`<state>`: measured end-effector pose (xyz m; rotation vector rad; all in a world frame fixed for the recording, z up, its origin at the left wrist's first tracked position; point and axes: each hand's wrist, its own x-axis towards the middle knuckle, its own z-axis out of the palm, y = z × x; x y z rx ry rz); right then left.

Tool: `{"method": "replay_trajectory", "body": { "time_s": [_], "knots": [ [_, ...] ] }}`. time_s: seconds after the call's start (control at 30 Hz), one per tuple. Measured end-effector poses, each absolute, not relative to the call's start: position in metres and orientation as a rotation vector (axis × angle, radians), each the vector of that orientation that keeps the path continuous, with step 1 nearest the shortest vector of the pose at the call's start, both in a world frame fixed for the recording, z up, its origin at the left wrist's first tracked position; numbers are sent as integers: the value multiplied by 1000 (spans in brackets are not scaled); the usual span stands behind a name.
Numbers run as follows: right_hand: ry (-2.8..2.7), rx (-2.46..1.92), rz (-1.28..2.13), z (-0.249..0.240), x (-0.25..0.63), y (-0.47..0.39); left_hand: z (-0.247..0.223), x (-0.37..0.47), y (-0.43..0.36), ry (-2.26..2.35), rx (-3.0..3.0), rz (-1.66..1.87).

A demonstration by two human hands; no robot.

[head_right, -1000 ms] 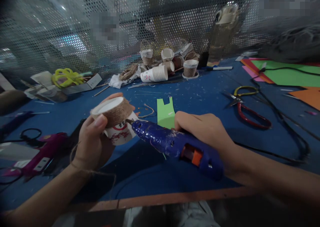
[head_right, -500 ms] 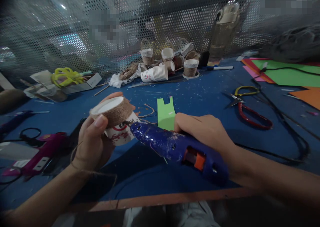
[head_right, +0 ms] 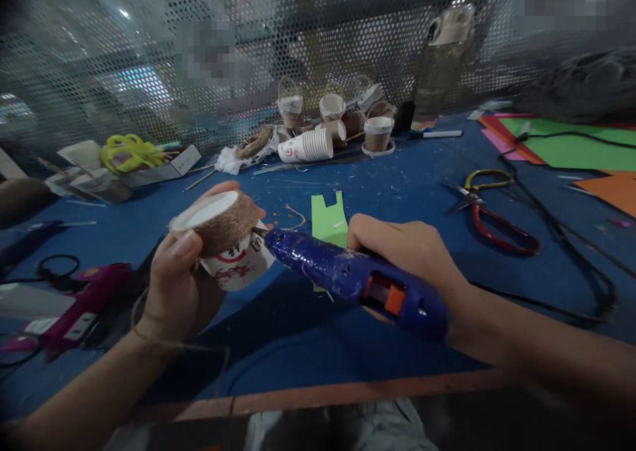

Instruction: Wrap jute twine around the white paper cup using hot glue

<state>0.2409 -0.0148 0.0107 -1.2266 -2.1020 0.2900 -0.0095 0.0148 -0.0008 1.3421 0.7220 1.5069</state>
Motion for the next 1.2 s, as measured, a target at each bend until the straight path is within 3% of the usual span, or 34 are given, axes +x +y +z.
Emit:
{"method": "replay_trajectory", "body": {
  "time_s": [1.2],
  "knots": [
    [-2131,-1116,281,7,244,-10,0,-7,15,636,1285,1481]
  ]
}}
